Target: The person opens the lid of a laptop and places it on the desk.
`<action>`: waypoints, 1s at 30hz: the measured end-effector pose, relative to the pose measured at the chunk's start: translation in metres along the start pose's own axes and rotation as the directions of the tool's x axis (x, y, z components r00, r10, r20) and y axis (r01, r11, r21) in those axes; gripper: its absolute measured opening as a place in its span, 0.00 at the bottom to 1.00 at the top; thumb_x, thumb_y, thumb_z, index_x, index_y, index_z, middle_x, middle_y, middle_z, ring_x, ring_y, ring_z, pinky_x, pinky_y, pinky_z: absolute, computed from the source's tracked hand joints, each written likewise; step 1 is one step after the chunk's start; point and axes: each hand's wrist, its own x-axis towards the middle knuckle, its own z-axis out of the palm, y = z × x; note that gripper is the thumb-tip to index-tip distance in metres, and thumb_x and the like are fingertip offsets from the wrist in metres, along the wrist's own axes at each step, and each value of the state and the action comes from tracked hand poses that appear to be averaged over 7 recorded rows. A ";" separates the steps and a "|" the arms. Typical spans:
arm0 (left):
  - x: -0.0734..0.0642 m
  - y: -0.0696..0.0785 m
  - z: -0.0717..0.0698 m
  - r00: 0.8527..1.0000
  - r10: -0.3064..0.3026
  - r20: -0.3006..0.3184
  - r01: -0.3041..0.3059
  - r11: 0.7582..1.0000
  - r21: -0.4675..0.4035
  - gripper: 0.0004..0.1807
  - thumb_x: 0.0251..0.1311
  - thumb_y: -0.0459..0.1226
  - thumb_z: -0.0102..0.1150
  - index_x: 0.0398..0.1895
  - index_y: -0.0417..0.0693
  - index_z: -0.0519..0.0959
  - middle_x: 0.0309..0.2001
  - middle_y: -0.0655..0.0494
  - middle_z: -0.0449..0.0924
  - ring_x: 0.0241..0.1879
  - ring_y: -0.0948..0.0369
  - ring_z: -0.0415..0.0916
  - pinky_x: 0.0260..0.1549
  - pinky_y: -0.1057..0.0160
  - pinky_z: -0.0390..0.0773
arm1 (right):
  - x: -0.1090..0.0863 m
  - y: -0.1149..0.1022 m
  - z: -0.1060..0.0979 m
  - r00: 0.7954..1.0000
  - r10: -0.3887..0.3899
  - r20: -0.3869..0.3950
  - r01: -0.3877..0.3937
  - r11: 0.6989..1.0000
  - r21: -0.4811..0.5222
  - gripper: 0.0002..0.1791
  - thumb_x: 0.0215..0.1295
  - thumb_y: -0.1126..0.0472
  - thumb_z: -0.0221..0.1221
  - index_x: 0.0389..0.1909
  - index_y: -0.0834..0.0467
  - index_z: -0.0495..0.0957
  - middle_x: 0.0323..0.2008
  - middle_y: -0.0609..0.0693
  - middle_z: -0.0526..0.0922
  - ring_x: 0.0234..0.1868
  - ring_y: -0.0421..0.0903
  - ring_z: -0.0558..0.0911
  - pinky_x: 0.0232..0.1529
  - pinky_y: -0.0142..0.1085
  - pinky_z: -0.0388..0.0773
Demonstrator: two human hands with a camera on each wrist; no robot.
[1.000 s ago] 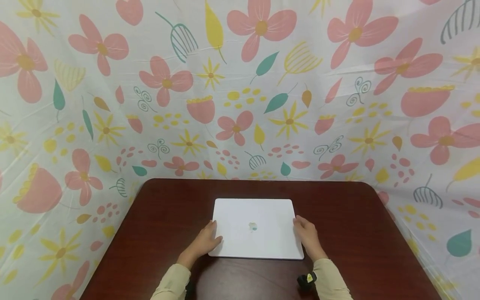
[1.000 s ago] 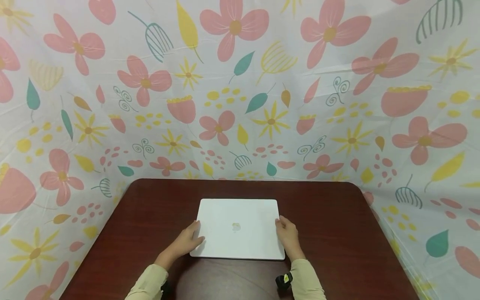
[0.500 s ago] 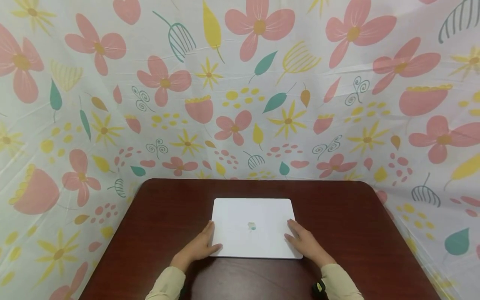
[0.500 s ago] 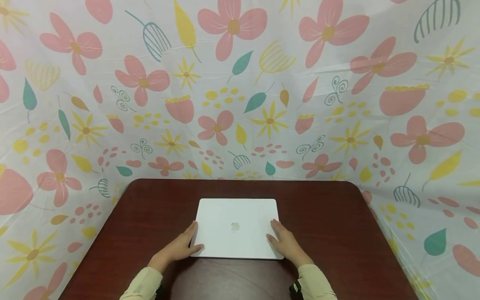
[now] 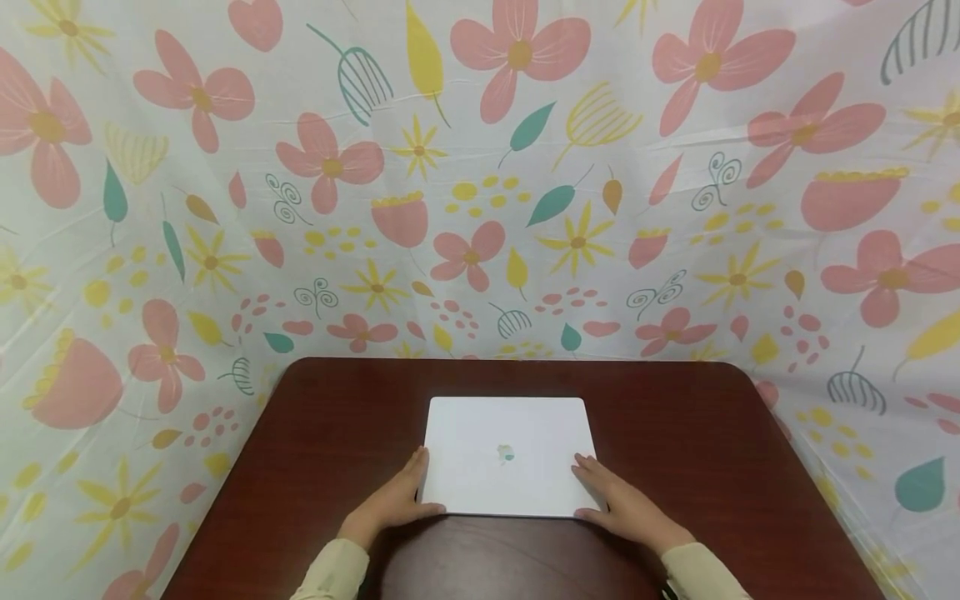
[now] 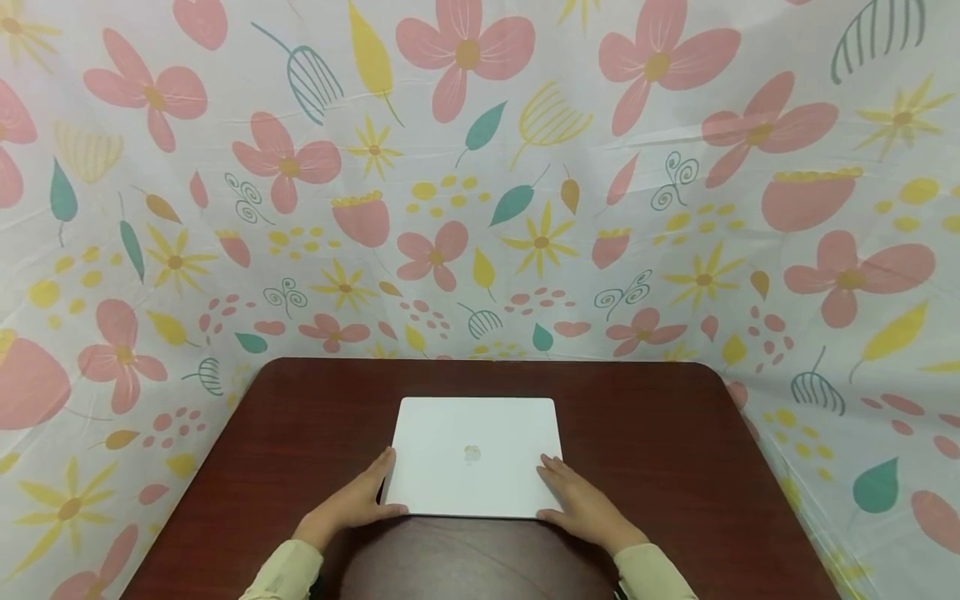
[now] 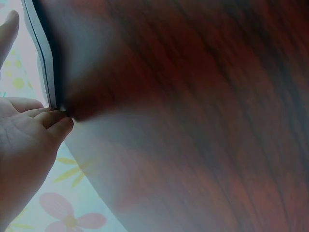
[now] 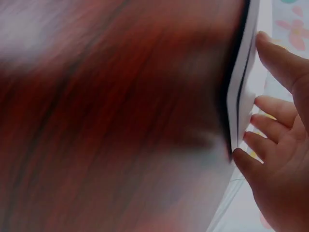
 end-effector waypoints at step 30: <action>-0.001 -0.006 0.002 1.000 0.005 -0.004 -0.005 1.000 0.023 0.62 0.50 0.56 0.69 0.73 0.28 0.43 0.74 0.32 0.41 0.73 0.43 0.42 0.67 0.43 0.52 | -0.021 0.024 -0.007 0.865 -0.470 -0.175 0.402 0.858 -0.320 0.25 0.51 0.60 0.70 0.51 0.63 0.81 0.53 0.57 0.81 0.51 0.52 0.81 0.50 0.36 0.76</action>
